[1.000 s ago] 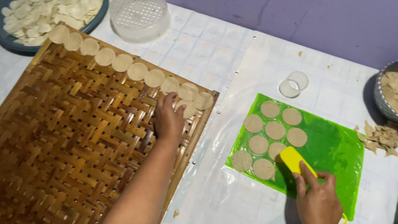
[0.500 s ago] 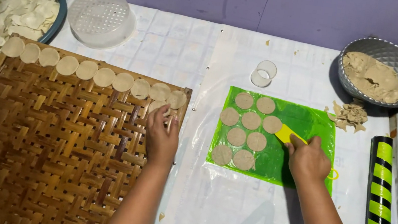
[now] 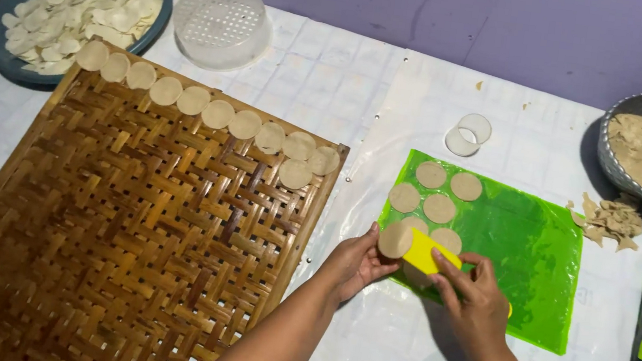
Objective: Roll out dough and cut into circular shapes using a cutter, then arrange them on a drying tray.
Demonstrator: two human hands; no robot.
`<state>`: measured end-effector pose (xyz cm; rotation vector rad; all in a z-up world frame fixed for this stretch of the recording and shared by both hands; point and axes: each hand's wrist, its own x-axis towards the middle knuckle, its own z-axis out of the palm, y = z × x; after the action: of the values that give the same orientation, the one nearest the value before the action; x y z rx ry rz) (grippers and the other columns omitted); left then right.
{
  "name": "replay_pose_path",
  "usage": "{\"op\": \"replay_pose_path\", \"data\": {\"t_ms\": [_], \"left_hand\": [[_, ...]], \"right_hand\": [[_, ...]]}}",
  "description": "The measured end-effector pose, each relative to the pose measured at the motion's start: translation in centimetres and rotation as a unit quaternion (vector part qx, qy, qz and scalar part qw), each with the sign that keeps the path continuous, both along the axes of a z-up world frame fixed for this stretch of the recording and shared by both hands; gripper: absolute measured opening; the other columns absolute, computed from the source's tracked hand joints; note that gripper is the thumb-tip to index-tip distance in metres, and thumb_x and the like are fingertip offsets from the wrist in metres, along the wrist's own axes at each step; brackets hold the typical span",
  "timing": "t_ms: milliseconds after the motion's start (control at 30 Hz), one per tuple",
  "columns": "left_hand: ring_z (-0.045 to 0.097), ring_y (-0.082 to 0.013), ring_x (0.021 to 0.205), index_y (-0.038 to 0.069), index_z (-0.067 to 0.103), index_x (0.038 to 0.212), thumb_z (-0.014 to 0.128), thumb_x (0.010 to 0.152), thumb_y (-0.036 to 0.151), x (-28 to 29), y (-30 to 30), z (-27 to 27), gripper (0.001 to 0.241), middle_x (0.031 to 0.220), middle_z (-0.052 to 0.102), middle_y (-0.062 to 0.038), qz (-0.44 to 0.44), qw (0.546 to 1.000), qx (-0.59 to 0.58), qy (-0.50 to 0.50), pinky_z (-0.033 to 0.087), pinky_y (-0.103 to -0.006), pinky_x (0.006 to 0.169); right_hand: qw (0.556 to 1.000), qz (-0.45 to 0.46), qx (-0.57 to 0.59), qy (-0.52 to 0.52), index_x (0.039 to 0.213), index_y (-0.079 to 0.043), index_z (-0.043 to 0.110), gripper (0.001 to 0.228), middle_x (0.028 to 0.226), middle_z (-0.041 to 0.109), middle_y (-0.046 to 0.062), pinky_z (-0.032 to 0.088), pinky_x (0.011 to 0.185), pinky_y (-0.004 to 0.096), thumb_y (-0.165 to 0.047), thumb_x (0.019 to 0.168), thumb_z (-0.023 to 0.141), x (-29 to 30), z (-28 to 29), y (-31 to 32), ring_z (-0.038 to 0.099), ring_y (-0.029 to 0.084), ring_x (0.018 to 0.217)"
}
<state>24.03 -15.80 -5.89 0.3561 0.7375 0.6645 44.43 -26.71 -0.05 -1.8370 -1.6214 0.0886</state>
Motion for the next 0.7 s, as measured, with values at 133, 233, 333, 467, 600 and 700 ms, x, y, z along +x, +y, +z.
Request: {"op": "replay_pose_path", "data": {"t_ms": [133, 233, 333, 467, 600, 700], "left_hand": [[0.072, -0.0229, 0.097, -0.004, 0.063, 0.123, 0.066, 0.097, 0.022, -0.8, 0.6, -3.8, 0.036, 0.113, 0.072, -0.016, 0.046, 0.991, 0.100, 0.076, 0.061, -0.0353, 0.084], [0.072, -0.0192, 0.092, -0.002, 0.068, 0.116, 0.070, 0.097, 0.018, -1.8, 1.3, -4.9, 0.027, 0.106, 0.075, -0.013, 0.100, 0.953, 0.205, 0.200, 0.059, -0.0287, 0.078], [0.072, -0.0135, 0.091, 0.005, 0.073, 0.112, 0.071, 0.095, 0.019, -4.3, 1.6, 3.0, 0.021, 0.105, 0.076, -0.005, 0.134, 0.904, 0.228, 0.337, 0.060, -0.0246, 0.075], [0.076, -0.0119, 0.089, 0.011, 0.077, 0.111, 0.072, 0.095, 0.022, -9.6, 4.1, 6.4, 0.020, 0.104, 0.080, -0.005, 0.175, 0.828, 0.265, 0.462, 0.061, -0.0208, 0.073], [0.074, -0.0212, 0.081, 0.014, 0.077, 0.115, 0.072, 0.094, 0.021, -12.7, 7.3, 7.1, 0.023, 0.100, 0.079, -0.010, 0.154, 0.789, 0.263, 0.533, 0.055, -0.0328, 0.068], [0.075, -0.0188, 0.085, 0.014, 0.079, 0.111, 0.073, 0.093, 0.022, -14.0, 9.6, 5.3, 0.021, 0.100, 0.078, -0.007, 0.146, 0.740, 0.308, 0.580, 0.058, -0.0345, 0.074]], "right_hand": [[0.993, 0.009, -0.082, -0.081, 0.120, -0.039, 0.076, 0.038, 0.109, 0.066, 0.003, 0.055, 0.061, 0.039, -0.037, 0.082, 0.076, -3.0, 1.7, -0.4, 0.068, 0.021, 0.072], [0.987, -0.014, -0.124, -0.097, 0.121, -0.040, 0.075, 0.037, 0.112, 0.066, 0.003, 0.056, 0.062, 0.040, -0.040, 0.084, 0.074, -4.3, 1.9, -0.4, 0.070, 0.023, 0.074], [0.986, -0.035, -0.132, -0.091, 0.122, -0.040, 0.075, 0.036, 0.116, 0.065, 0.005, 0.056, 0.063, 0.039, -0.042, 0.085, 0.073, -4.4, 1.6, -0.3, 0.070, 0.025, 0.076], [0.987, -0.044, -0.126, -0.091, 0.122, -0.040, 0.075, 0.037, 0.118, 0.065, 0.006, 0.057, 0.063, 0.039, -0.043, 0.085, 0.073, -3.6, 1.1, -0.6, 0.071, 0.025, 0.078], [0.985, -0.060, -0.130, -0.092, 0.122, -0.041, 0.074, 0.037, 0.118, 0.065, 0.006, 0.057, 0.063, 0.038, -0.044, 0.085, 0.073, -3.4, 0.7, -0.8, 0.071, 0.025, 0.080], [0.984, -0.065, -0.136, -0.092, 0.123, -0.041, 0.074, 0.037, 0.118, 0.065, 0.005, 0.057, 0.063, 0.038, -0.044, 0.085, 0.072, -3.4, 0.3, -0.9, 0.071, 0.025, 0.080]]}}
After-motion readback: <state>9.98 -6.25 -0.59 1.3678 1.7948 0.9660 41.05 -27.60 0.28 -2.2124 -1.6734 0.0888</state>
